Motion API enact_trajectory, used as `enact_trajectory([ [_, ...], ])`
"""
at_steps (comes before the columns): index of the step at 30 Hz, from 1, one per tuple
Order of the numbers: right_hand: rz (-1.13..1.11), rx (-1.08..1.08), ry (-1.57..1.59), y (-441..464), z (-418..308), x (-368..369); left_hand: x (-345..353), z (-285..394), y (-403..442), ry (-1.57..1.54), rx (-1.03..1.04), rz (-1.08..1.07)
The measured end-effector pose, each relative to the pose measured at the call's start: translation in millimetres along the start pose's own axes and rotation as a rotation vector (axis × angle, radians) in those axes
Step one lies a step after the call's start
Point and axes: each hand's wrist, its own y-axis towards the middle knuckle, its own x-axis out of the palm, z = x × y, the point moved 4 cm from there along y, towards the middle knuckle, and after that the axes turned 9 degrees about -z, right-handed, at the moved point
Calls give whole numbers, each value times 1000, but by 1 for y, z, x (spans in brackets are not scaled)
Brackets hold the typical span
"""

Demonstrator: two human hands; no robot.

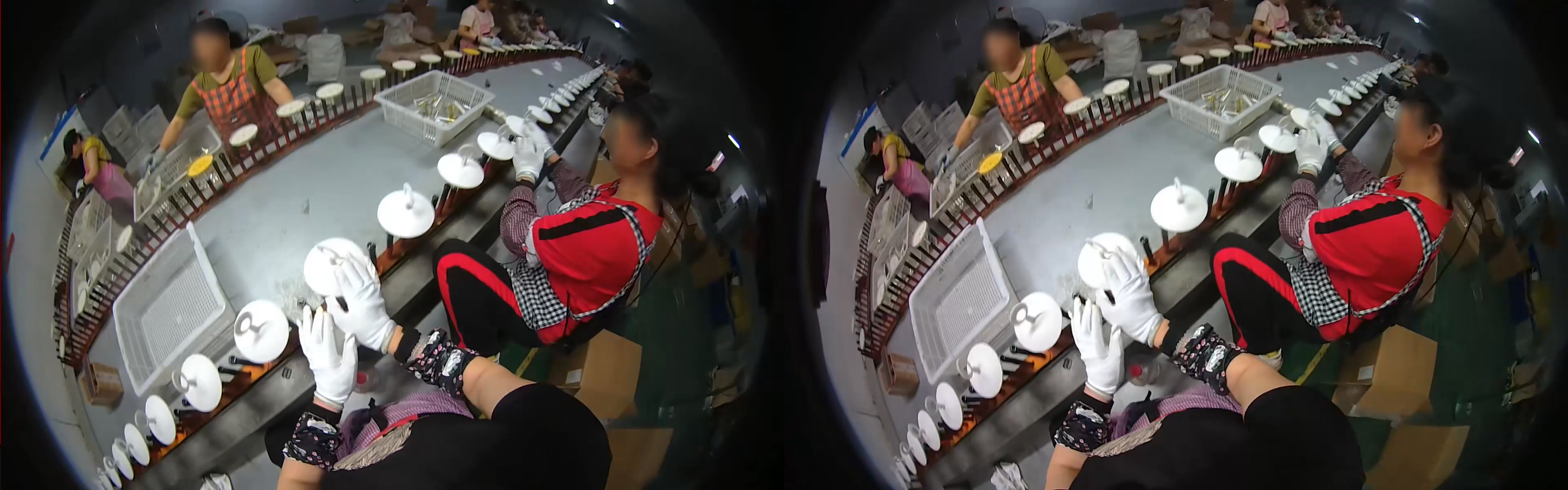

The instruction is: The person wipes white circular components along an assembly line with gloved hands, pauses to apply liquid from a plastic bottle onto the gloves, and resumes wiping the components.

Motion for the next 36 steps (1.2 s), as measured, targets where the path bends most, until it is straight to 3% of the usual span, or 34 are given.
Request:
enact_trajectory([
  [1,37,6,94,17,-1,-9,-9,9,25,4,-26,-20],
  [2,-47,32,-18,27,12,12,-1,-2,41,29,-55,51],
  [4,-265,-79,-217,44,-1,14,16,-43,74,12,-130,18],
  [5,-411,-30,-181,53,0,20,13,-55,89,10,-169,-33],
  [6,-226,-172,-235,51,12,49,12,-65,104,9,-206,-86],
  [10,-602,-32,162,87,-13,40,-16,-78,121,-225,-320,-166],
  [11,-610,-81,148,90,-12,43,-15,-83,115,-472,-434,-125],
  [14,-503,-197,172,93,-8,72,7,-126,90,-243,-343,149],
  [15,-480,-216,191,95,-9,73,5,-131,82,-356,-344,136],
  [16,-467,-227,233,90,-19,81,-7,-123,77,-220,-222,183],
  [18,-228,-237,220,68,-29,79,-21,-114,58,-149,-225,202],
  [21,-270,-221,101,36,-50,63,-17,-95,16,144,-162,277],
  [22,-242,-234,88,15,-43,64,-23,-68,11,224,-247,191],
  [24,-344,-287,-118,-25,-33,57,-8,-41,-13,247,-182,113],
  [26,-381,-181,-154,-38,-20,30,11,-28,-27,15,17,-58],
  [28,-171,4,-155,-31,3,8,17,-3,-14,5,95,-105],
  [30,-28,88,-19,0,14,-11,16,4,19,-32,100,-19],
  [32,-143,14,-335,19,36,29,21,-10,55,56,-58,17],
  [34,-137,-68,-293,37,15,35,15,-29,94,98,-59,-41],
  [36,-549,-6,-319,62,-4,31,10,-58,108,166,-133,-94],
])
